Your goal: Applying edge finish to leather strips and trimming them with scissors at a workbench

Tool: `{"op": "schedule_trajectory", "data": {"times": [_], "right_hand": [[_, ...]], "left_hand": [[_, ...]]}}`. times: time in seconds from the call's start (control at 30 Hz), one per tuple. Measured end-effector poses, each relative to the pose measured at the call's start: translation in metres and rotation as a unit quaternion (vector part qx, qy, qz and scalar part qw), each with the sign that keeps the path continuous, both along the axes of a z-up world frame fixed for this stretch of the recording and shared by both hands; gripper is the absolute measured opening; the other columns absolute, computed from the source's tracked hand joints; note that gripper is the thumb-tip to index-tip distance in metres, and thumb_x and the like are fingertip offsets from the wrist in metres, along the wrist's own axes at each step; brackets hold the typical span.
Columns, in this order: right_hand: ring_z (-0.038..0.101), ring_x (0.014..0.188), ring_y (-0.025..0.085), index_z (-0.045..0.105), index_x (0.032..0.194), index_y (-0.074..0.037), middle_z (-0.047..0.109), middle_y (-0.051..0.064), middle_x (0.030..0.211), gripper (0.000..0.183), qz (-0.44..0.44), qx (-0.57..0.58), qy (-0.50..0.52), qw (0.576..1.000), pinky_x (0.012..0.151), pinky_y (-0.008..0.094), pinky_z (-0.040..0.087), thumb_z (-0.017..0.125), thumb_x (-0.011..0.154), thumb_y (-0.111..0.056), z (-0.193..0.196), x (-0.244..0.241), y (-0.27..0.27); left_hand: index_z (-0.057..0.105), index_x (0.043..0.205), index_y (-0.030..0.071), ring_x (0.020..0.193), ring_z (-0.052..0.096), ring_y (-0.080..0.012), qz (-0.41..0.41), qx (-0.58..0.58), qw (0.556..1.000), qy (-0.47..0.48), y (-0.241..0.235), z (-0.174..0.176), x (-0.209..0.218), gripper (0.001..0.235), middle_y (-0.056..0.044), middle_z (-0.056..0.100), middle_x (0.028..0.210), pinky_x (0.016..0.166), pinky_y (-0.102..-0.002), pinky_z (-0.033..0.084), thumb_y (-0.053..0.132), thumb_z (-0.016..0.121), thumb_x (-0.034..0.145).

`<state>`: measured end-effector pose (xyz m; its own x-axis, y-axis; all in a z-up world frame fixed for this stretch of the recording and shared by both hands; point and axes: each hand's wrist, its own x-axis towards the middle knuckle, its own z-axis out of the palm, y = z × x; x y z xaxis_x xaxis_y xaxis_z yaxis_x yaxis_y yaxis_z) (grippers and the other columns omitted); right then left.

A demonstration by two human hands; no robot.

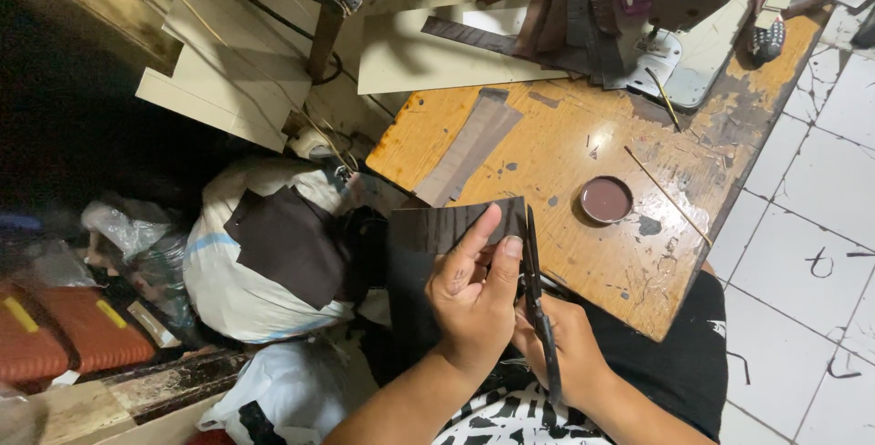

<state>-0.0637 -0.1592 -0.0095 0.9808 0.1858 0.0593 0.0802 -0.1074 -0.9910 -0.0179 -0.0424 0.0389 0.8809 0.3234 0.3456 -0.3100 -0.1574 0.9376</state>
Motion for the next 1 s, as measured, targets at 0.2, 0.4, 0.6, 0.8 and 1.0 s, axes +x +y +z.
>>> {"op": "schedule_trajectory", "data": {"times": [0.2, 0.4, 0.6, 0.8, 1.0], "right_hand": [[0.032, 0.061, 0.009, 0.038, 0.065, -0.016, 0.037, -0.005, 0.064, 0.036, -0.015, 0.026, 0.007, 1.0, 0.053, 0.027, 0.031, 0.059, 0.094, -0.013, -0.01, -0.005, 0.001], [0.03, 0.055, 0.008, 0.036, 0.063, -0.016, 0.035, -0.005, 0.057, 0.04, -0.039, 0.024, 0.031, 0.998, 0.048, 0.028, 0.027, 0.062, 0.093, -0.016, -0.012, -0.008, 0.002], [0.03, 0.053, 0.007, 0.039, 0.063, -0.015, 0.036, -0.006, 0.056, 0.046, -0.036, 0.023, 0.03, 0.999, 0.046, 0.027, 0.027, 0.063, 0.098, -0.035, -0.015, -0.008, 0.001], [0.034, 0.061, 0.009, 0.044, 0.064, -0.015, 0.04, -0.005, 0.062, 0.038, -0.04, 0.001, 0.036, 0.999, 0.054, 0.028, 0.032, 0.063, 0.096, -0.024, -0.013, -0.004, 0.0], [0.032, 0.06, 0.007, 0.043, 0.065, -0.016, 0.037, -0.006, 0.062, 0.035, -0.039, 0.012, -0.006, 0.999, 0.051, 0.028, 0.03, 0.06, 0.095, -0.021, -0.017, -0.005, 0.002]], "left_hand": [[0.072, 0.124, 0.005, 0.064, 0.064, -0.0056, -0.006, 0.009, 1.0, -0.016, 0.0, 0.001, -0.001, 0.033, -0.006, 0.077, 0.077, 0.06, -0.023, 0.056, 0.014, 0.075, 0.093], [0.072, 0.124, 0.001, 0.065, 0.064, -0.0053, -0.01, -0.009, 1.0, -0.011, -0.001, 0.005, -0.003, 0.034, -0.005, 0.075, 0.073, 0.058, -0.021, 0.056, 0.011, 0.075, 0.092], [0.072, 0.124, 0.003, 0.064, 0.063, -0.0047, 0.005, 0.006, 1.0, -0.014, -0.001, 0.003, -0.003, 0.033, -0.005, 0.076, 0.075, 0.058, -0.021, 0.055, 0.012, 0.076, 0.092], [0.073, 0.122, 0.005, 0.066, 0.066, -0.0057, 0.006, 0.019, 1.0, -0.008, -0.001, -0.002, -0.003, 0.032, -0.006, 0.077, 0.078, 0.062, -0.023, 0.057, 0.012, 0.076, 0.091], [0.074, 0.121, 0.007, 0.069, 0.072, -0.0088, 0.012, 0.035, 0.999, -0.006, -0.003, -0.006, -0.004, 0.031, -0.007, 0.079, 0.081, 0.065, -0.024, 0.06, 0.016, 0.076, 0.091]]}}
